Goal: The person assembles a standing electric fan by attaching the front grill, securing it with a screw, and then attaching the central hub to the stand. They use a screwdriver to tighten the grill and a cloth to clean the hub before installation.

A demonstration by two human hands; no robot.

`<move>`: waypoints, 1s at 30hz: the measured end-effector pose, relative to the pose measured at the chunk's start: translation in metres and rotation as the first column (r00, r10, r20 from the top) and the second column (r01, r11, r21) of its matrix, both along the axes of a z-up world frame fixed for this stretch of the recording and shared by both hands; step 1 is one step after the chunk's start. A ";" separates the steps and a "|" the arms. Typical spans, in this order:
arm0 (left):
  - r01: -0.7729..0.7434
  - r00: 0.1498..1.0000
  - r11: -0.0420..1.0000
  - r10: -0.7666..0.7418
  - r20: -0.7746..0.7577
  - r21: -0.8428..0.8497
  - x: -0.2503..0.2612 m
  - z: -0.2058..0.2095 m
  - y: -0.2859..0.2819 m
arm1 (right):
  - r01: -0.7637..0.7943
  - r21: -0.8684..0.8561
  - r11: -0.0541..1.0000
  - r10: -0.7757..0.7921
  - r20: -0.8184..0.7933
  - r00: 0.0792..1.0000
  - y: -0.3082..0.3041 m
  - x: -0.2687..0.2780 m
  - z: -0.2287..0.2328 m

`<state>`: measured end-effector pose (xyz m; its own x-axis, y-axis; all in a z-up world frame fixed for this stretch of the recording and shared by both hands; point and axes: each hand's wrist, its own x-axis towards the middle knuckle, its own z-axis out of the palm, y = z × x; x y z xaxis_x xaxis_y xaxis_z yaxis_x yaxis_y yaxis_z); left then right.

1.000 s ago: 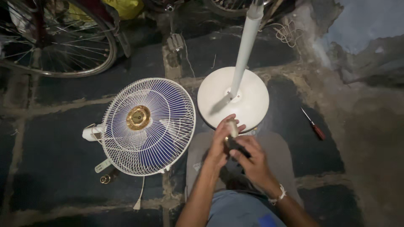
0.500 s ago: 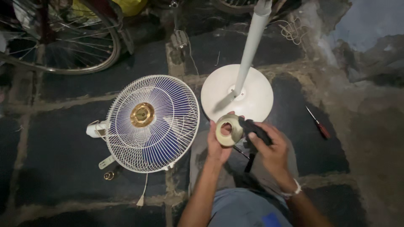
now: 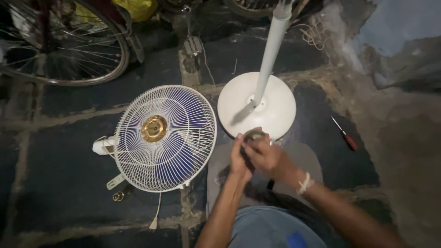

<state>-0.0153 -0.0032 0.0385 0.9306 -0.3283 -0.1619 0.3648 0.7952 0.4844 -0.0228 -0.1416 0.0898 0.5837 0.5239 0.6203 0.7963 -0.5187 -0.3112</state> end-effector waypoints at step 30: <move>-0.096 0.986 0.990 0.109 0.124 -0.106 0.005 0.018 -0.002 | 0.737 0.675 0.026 0.900 -0.337 0.277 -0.045 -0.031 -0.017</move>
